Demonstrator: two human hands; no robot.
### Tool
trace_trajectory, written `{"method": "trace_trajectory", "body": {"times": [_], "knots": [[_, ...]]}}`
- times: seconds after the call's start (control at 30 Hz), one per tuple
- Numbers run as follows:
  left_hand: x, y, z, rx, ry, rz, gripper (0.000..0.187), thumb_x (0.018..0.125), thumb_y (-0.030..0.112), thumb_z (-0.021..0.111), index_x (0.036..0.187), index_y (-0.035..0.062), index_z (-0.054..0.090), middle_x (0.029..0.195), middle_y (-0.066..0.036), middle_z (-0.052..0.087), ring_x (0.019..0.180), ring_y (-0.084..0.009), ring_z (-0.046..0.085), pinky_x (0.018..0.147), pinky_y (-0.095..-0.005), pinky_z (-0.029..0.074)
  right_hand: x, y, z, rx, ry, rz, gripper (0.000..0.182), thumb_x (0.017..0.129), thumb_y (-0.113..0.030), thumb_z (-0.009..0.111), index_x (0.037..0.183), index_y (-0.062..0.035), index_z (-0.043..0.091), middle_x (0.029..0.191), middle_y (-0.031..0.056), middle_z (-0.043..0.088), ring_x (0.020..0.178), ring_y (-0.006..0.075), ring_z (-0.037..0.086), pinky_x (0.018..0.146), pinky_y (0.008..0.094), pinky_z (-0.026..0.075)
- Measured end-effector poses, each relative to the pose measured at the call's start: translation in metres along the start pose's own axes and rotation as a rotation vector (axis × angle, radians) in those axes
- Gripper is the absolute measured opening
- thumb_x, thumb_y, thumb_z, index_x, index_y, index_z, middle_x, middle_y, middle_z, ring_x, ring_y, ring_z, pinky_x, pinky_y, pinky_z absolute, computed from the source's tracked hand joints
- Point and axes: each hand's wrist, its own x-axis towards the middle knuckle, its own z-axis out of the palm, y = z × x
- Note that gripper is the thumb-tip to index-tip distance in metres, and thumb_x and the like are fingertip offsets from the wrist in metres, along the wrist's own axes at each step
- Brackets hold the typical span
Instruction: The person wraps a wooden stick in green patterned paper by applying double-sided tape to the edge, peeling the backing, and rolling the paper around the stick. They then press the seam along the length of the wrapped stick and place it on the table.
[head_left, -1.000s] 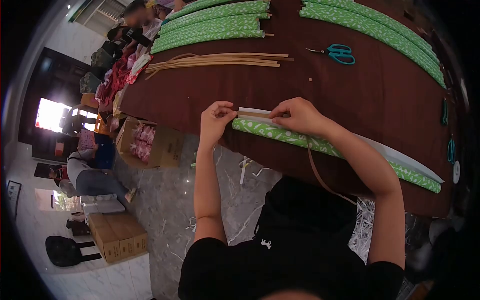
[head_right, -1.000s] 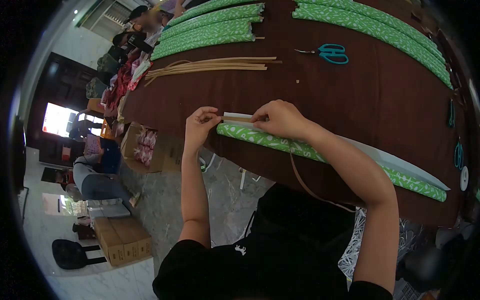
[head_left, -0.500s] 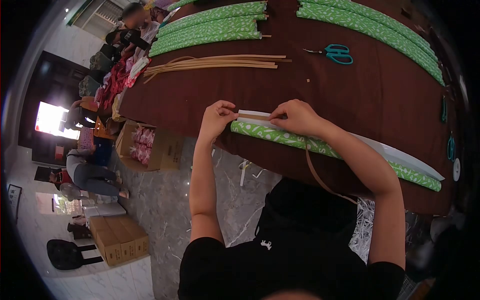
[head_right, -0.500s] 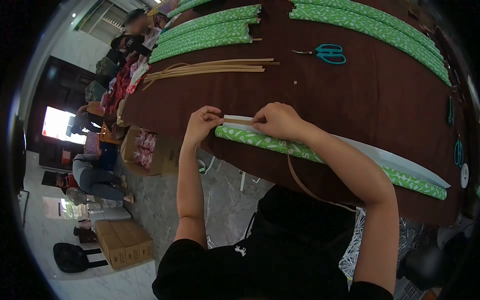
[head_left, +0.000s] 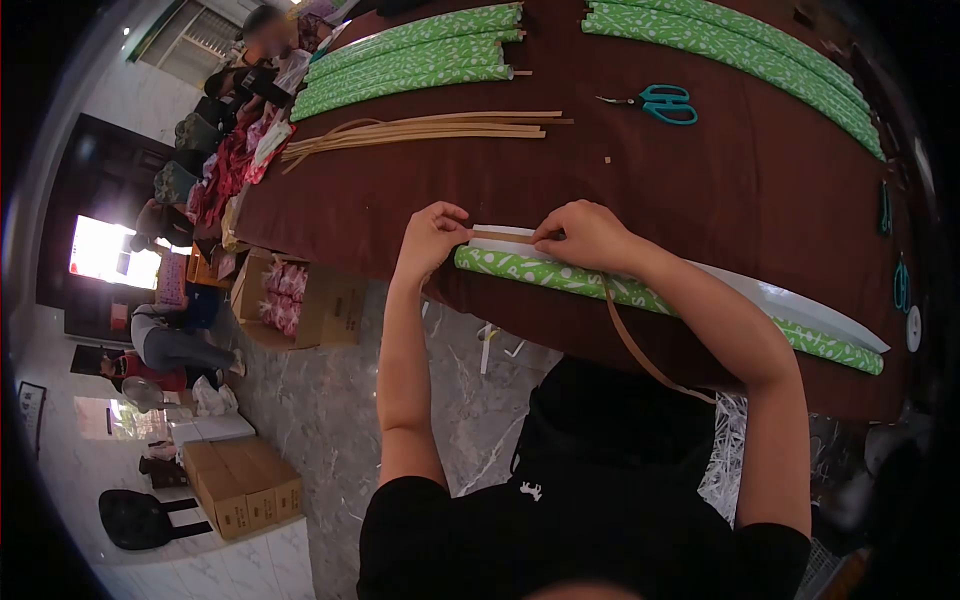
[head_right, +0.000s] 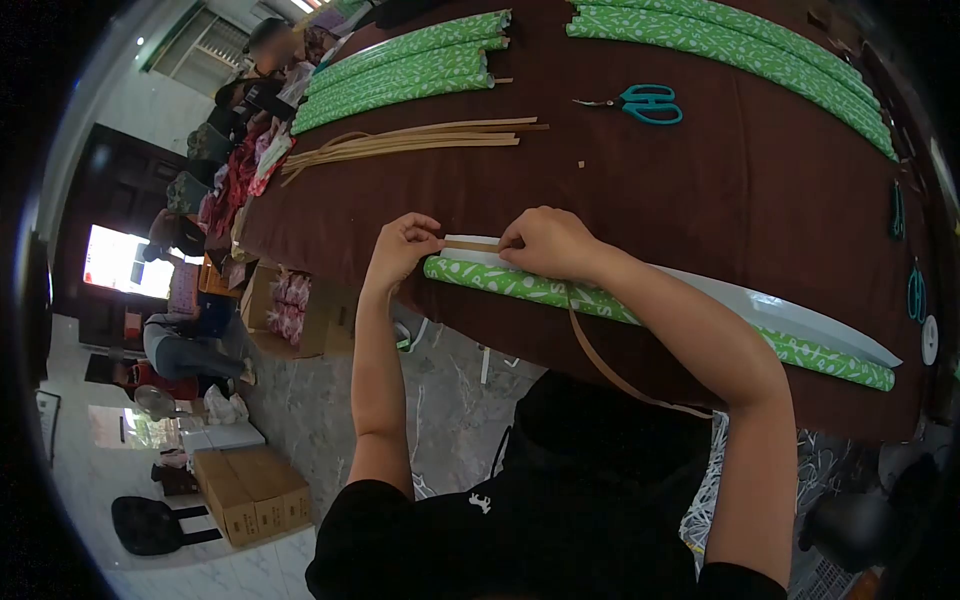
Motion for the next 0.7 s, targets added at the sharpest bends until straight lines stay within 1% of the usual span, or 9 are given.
{"method": "trace_trajectory", "body": {"times": [0.23, 0.47, 0.7], "knots": [[-0.0005, -0.0017, 0.0024, 0.027, 0.025, 0.021, 0.026, 0.074, -0.002, 0.073, 0.097, -0.0011, 0.063, 0.077, -0.007, 0.066, 0.071, -0.0112, 0.061, 0.065, -0.0248, 0.047, -0.0004, -0.002, -0.0006, 0.023, 0.001, 0.012, 0.023, 0.081, -0.021, 0.064, 0.098, -0.0112, 0.076, 0.09, 0.01, 0.073, 0.083, 0.0267, 0.069, 0.079, 0.0373, 0.054], [-0.0017, -0.0005, 0.0031, 0.054, 0.032, 0.034, 0.026, 0.073, -0.001, 0.073, 0.097, -0.0012, 0.063, 0.077, -0.008, 0.067, 0.071, -0.0121, 0.062, 0.064, -0.0256, 0.047, -0.0007, -0.0073, -0.0042, 0.009, -0.034, 0.068, 0.023, 0.081, -0.021, 0.064, 0.099, -0.0121, 0.076, 0.093, 0.0094, 0.073, 0.086, 0.0258, 0.069, 0.079, 0.0368, 0.054], [-0.0009, -0.0012, 0.005, 0.095, 0.053, 0.064, 0.024, 0.071, -0.001, 0.074, 0.093, -0.0009, 0.064, 0.074, -0.007, 0.066, 0.068, -0.0123, 0.062, 0.062, -0.0261, 0.048, -0.0009, -0.0091, -0.0053, 0.016, -0.049, 0.099, 0.023, 0.081, -0.022, 0.065, 0.099, -0.0129, 0.076, 0.094, 0.0089, 0.073, 0.088, 0.0254, 0.069, 0.081, 0.0372, 0.053]]}}
